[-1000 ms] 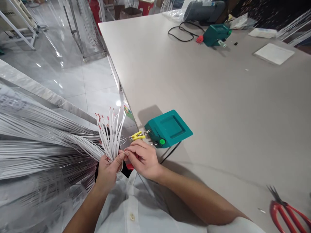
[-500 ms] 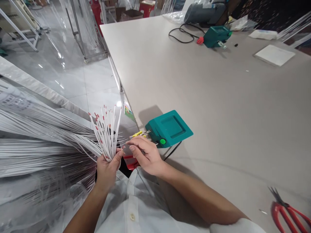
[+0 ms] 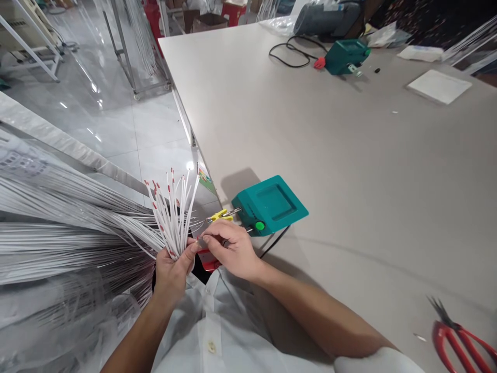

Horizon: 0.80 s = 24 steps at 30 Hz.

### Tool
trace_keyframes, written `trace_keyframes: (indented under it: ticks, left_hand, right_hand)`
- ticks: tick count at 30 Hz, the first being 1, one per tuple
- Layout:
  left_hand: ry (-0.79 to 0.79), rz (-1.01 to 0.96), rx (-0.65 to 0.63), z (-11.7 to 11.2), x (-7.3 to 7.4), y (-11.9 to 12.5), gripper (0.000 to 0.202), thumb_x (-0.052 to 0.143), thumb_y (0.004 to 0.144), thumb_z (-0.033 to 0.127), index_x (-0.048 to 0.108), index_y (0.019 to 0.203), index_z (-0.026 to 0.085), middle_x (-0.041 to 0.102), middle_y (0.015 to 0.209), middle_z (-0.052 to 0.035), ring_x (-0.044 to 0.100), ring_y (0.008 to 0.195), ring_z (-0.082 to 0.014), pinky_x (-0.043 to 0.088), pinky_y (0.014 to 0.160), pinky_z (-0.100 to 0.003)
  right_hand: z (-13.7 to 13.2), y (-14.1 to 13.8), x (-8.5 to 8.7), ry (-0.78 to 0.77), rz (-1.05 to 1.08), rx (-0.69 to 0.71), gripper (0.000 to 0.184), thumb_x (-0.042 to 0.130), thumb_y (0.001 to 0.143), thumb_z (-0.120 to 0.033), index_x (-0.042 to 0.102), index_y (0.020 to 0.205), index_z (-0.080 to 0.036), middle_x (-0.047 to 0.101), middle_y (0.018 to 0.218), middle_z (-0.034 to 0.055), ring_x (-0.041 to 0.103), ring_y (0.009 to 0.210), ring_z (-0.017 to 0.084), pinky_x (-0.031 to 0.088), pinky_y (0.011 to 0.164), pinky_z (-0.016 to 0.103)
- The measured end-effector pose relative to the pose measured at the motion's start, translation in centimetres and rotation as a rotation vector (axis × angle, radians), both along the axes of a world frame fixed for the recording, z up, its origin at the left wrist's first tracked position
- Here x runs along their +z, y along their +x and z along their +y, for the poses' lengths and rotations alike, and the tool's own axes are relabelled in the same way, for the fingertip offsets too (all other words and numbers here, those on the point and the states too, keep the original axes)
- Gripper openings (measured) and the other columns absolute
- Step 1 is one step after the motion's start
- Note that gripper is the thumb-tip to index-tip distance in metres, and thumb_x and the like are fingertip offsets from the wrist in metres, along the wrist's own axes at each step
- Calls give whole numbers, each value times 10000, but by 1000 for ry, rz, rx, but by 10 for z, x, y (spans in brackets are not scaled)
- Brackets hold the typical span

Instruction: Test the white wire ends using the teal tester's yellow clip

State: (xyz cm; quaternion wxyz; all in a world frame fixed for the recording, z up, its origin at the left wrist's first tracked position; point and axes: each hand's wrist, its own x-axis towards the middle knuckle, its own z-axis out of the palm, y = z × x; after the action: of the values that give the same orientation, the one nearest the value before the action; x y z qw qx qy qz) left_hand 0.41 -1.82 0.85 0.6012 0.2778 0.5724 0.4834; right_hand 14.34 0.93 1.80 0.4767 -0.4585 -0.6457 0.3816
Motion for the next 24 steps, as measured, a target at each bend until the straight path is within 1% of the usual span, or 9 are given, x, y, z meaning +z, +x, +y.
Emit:
trace_keyframes:
  ticks: [3,5,7,9,12,14,17,21,24]
  left_hand:
    - [-9,-6,5,0,1,-1,196,714,638,275,642,744,126,578,579,12,354,410,-32,264,372,-163]
    - [-7,2,1,0,2,-1,190,711,644,275,642,741,127,569,570,18,352,410,-32,259,373,-164]
    - [4,26,-30,1,2,-1,181,699,659,279,642,740,127,539,532,32,339,406,-35,254,375,-170]
    - [24,80,-73,0,2,-1,173,695,664,278,646,727,124,514,507,39,340,411,-41,263,385,-178]
    - [38,142,-95,0,0,0,170,704,652,270,652,720,123,542,545,27,377,435,-53,285,401,-185]
    - [33,109,-75,-1,-2,-1,166,702,656,268,652,734,130,526,523,38,358,420,-47,266,390,-179]
    - [26,16,-41,-2,-5,-1,143,689,678,261,643,742,142,472,468,63,303,390,-29,223,371,-166]
    - [25,-27,-23,-1,-5,-2,123,683,686,250,636,724,142,492,487,57,311,385,-20,221,365,-156]
    - [41,-24,-13,1,-2,-2,112,672,696,247,635,725,145,480,468,61,325,376,-23,227,361,-156]
  right_hand:
    - [0,0,-3,-26,-1,-78,152,514,768,-160,571,628,-177,553,586,7,492,557,112,411,538,241]
    - [-1,0,-2,-27,3,-93,133,511,776,-177,581,663,-176,556,600,11,493,567,115,410,539,242]
    - [-1,0,0,-19,-4,-63,98,526,778,-199,599,717,-173,572,631,20,500,577,117,410,529,240]
    - [-1,0,3,-9,-25,-25,82,550,771,-207,604,719,-172,574,628,18,497,565,114,407,517,236]
    - [-2,1,4,30,-43,19,108,532,785,-182,596,698,-178,586,639,19,510,595,117,424,563,241]
    - [-2,1,3,52,-63,23,135,501,803,-171,586,698,-176,584,653,24,514,621,121,423,585,245]
    - [-3,2,0,34,-107,23,158,479,815,-187,558,678,-174,547,634,18,490,615,123,405,574,244]
    - [-3,1,-6,-24,-130,60,136,486,797,-189,535,671,-175,523,630,5,469,593,114,389,557,232]
    - [-2,1,-7,-32,-123,68,129,499,763,-164,519,636,-177,500,609,-8,456,566,105,371,530,220]
